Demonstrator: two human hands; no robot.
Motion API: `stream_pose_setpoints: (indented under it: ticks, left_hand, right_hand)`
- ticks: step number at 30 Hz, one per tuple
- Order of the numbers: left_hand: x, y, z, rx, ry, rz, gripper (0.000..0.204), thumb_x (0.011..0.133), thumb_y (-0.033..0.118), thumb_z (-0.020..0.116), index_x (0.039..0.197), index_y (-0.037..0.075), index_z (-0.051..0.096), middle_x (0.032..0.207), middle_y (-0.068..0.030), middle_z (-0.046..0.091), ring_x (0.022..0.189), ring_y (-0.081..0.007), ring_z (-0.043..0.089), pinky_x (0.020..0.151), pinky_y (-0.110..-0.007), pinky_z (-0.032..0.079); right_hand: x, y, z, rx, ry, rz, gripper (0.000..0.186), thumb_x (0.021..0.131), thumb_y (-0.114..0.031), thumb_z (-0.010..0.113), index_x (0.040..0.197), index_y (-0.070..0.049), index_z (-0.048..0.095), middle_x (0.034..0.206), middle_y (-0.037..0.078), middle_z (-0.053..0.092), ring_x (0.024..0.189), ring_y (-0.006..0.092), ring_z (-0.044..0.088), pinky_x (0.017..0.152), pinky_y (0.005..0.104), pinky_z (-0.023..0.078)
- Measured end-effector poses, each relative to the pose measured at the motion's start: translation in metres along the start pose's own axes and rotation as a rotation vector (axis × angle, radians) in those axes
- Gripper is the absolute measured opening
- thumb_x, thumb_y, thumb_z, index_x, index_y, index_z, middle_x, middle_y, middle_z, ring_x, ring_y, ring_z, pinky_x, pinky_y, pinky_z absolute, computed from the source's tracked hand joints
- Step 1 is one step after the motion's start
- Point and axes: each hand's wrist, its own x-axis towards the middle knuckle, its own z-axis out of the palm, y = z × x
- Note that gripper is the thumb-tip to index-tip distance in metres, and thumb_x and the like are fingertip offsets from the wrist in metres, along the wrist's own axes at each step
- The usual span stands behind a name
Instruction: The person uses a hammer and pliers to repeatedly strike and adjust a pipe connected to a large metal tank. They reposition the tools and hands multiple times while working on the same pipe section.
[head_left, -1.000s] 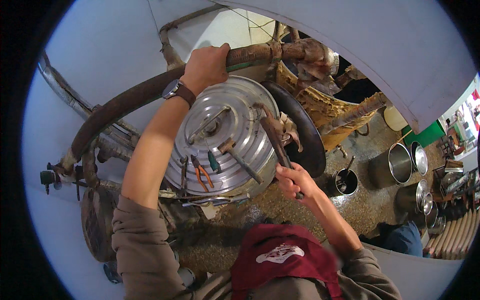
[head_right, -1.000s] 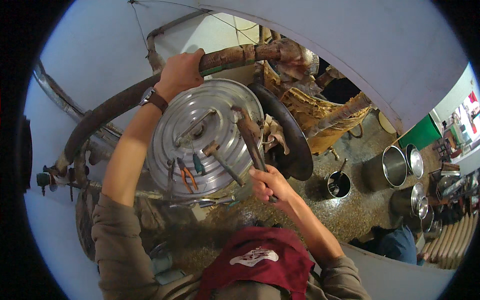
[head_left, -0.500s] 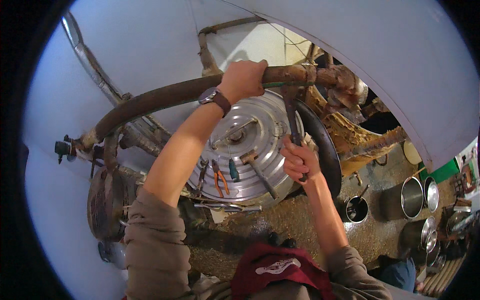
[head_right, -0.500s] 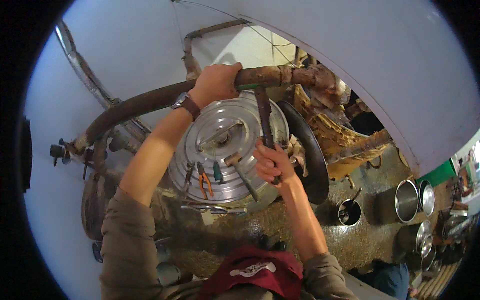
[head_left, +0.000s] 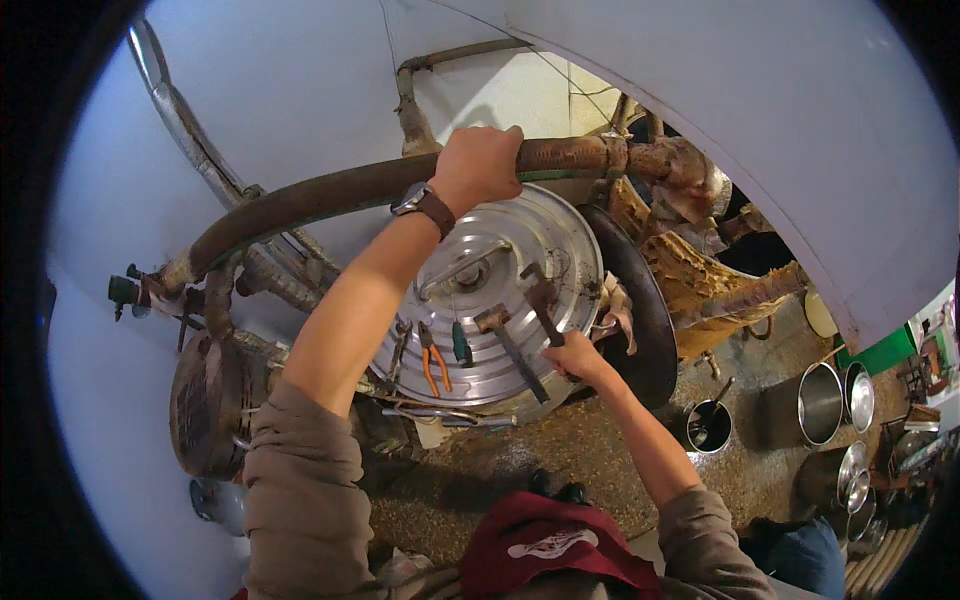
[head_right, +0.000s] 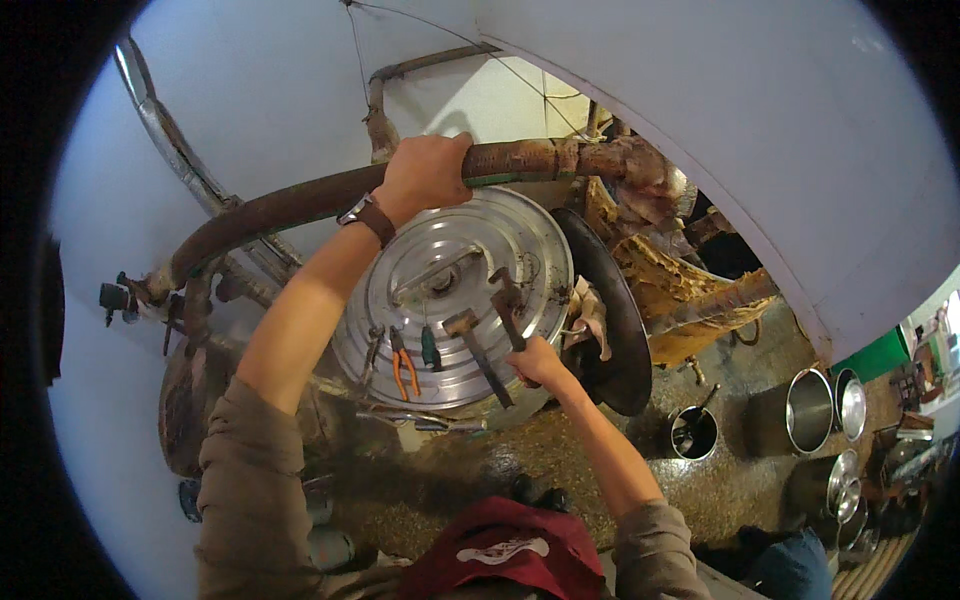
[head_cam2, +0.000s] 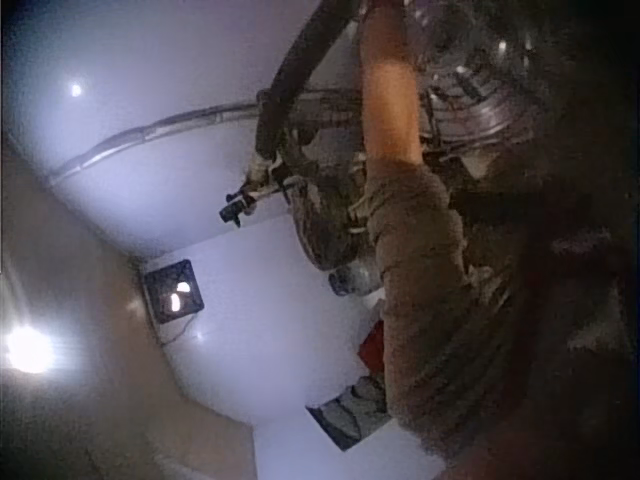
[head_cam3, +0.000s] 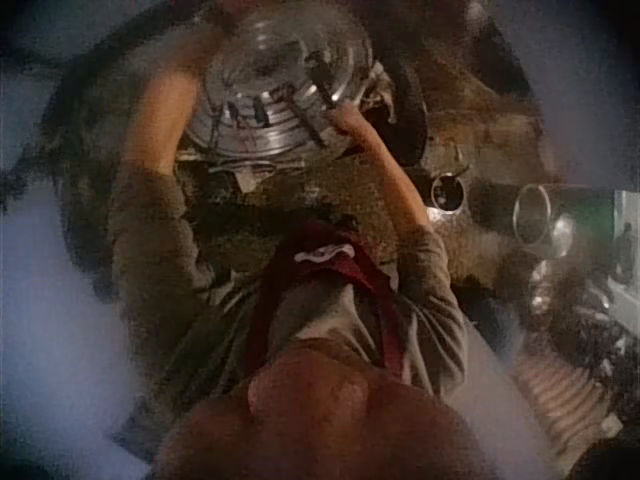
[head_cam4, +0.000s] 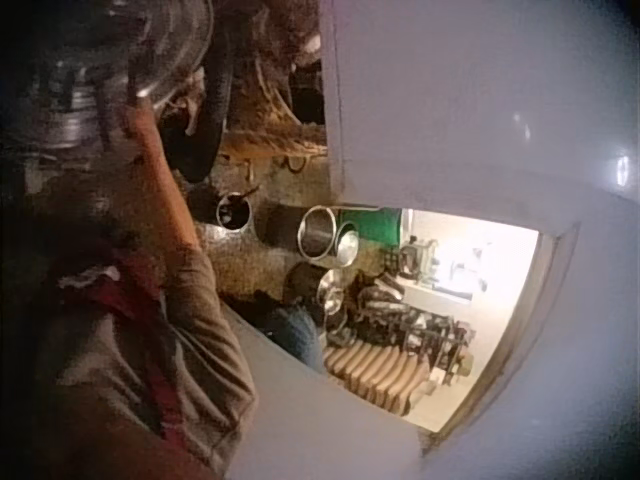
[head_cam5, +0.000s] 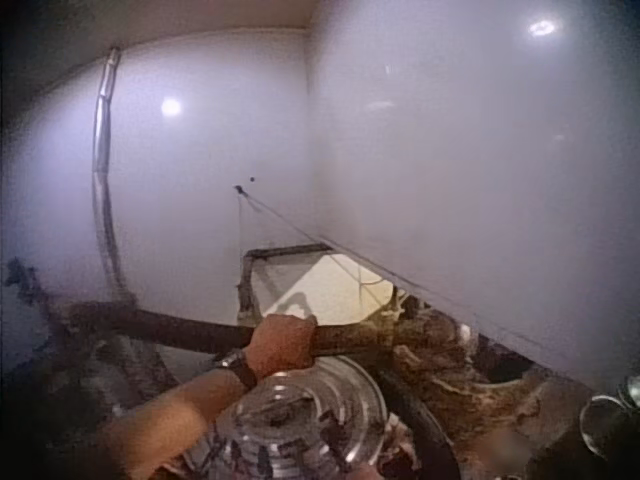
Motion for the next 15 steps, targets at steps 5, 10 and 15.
stream_pose_setpoints:
  ticks: [5,10,15]
  left_hand:
    - [-0.001,0.002,-0.003,0.001,-0.015,-0.005,0.035,0.072,0.026,0.081,0.097,0.005,0.071,0.086,-0.0206,0.075,0.082,-0.043,0.075,0.075,-0.053,0.06]
    - [-0.002,0.0,-0.011,-0.022,-0.045,0.023,0.04,0.071,0.029,0.084,0.1,0.005,0.07,0.087,-0.0211,0.075,0.085,-0.0433,0.075,0.076,-0.053,0.06]
    - [-0.017,-0.016,-0.019,-0.09,-0.061,0.022,0.044,0.071,0.031,0.085,0.103,0.006,0.069,0.085,-0.0198,0.075,0.086,-0.0442,0.075,0.075,-0.054,0.059]
  right_hand:
    - [0.046,0.027,0.006,-0.317,0.094,-0.028,0.038,0.089,-0.027,0.078,0.063,-0.001,0.072,0.062,0.014,0.071,0.064,0.0286,0.075,0.068,0.0433,0.06]
    - [0.008,-0.034,-0.008,-0.868,0.299,-0.23,0.037,0.089,-0.029,0.08,0.113,-0.002,0.073,0.101,0.019,0.078,0.096,0.0437,0.076,0.086,0.052,0.06]
    - [-0.026,-0.183,-0.077,-0.839,0.851,-1.022,0.062,0.084,-0.022,0.087,0.138,-0.003,0.061,0.139,0.021,0.064,0.129,0.0413,0.06,0.113,0.0501,0.048]
